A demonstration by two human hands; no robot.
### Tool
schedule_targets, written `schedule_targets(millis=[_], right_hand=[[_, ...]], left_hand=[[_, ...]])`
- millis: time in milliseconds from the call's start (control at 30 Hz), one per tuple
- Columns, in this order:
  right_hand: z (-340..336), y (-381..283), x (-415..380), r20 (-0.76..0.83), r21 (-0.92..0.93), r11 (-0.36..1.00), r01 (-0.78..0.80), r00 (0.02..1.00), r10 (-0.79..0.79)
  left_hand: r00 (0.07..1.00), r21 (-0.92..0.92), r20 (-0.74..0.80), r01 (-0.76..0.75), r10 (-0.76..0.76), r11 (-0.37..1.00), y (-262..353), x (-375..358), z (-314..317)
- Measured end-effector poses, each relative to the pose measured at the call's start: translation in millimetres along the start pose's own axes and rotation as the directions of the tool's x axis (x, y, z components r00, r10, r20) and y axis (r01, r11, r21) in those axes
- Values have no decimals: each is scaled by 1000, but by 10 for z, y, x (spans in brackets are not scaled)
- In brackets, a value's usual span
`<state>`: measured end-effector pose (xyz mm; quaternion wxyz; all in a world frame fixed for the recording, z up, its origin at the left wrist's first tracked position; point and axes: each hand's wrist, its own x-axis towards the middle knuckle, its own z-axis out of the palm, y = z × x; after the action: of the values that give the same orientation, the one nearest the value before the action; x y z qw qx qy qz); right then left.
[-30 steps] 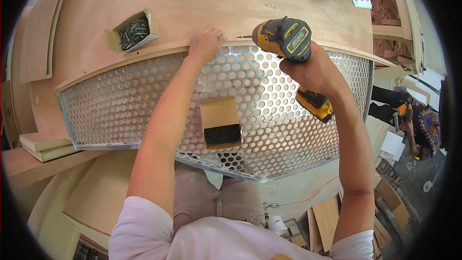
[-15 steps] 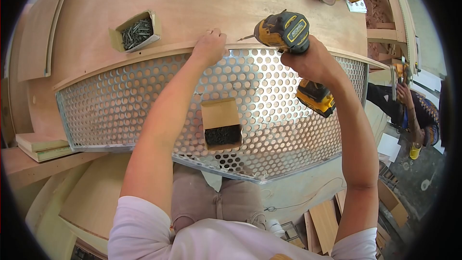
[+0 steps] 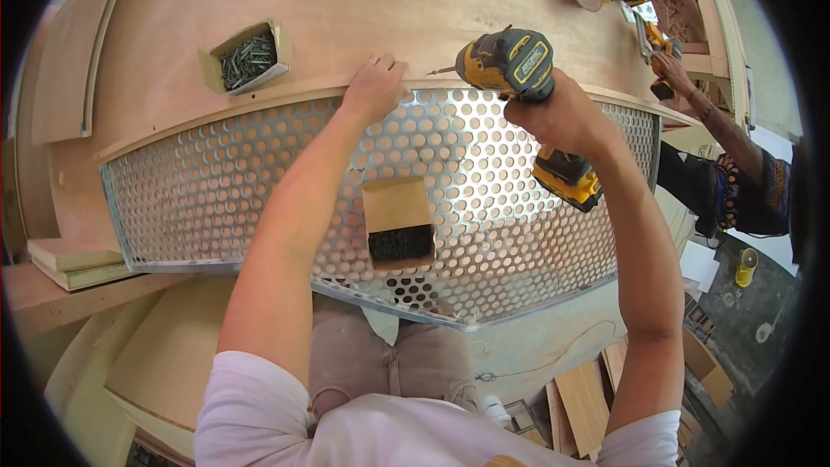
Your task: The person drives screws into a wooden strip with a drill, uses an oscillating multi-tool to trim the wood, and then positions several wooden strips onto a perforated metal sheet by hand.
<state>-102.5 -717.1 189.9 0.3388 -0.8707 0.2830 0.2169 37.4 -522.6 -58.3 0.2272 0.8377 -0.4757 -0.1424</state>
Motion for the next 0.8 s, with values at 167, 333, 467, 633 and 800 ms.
schedule_targets(millis=[167,333,467,633,800], right_hand=[[23,-27,-40,-47,1,999,50,998,-50],[-6,-59,-17,-34,-20,999,34,999,-35],[-12,-62,-7,-20,-26,999,21,1000,-21],[-16,-55,-12,-18,-8,1000,29,999,-29],[-9,-56,-42,-34,-12,999,46,998,-47]], left_hand=[[999,9,-32,-15,16,1000,7,-40,9],[999,11,-20,-43,43,999,-6,-19,-31],[999,-103,-8,53,-54,993,-15,23,-55],[992,-173,-30,114,-121,978,24,34,-27],[993,-178,-39,105,-114,978,13,49,-16]])
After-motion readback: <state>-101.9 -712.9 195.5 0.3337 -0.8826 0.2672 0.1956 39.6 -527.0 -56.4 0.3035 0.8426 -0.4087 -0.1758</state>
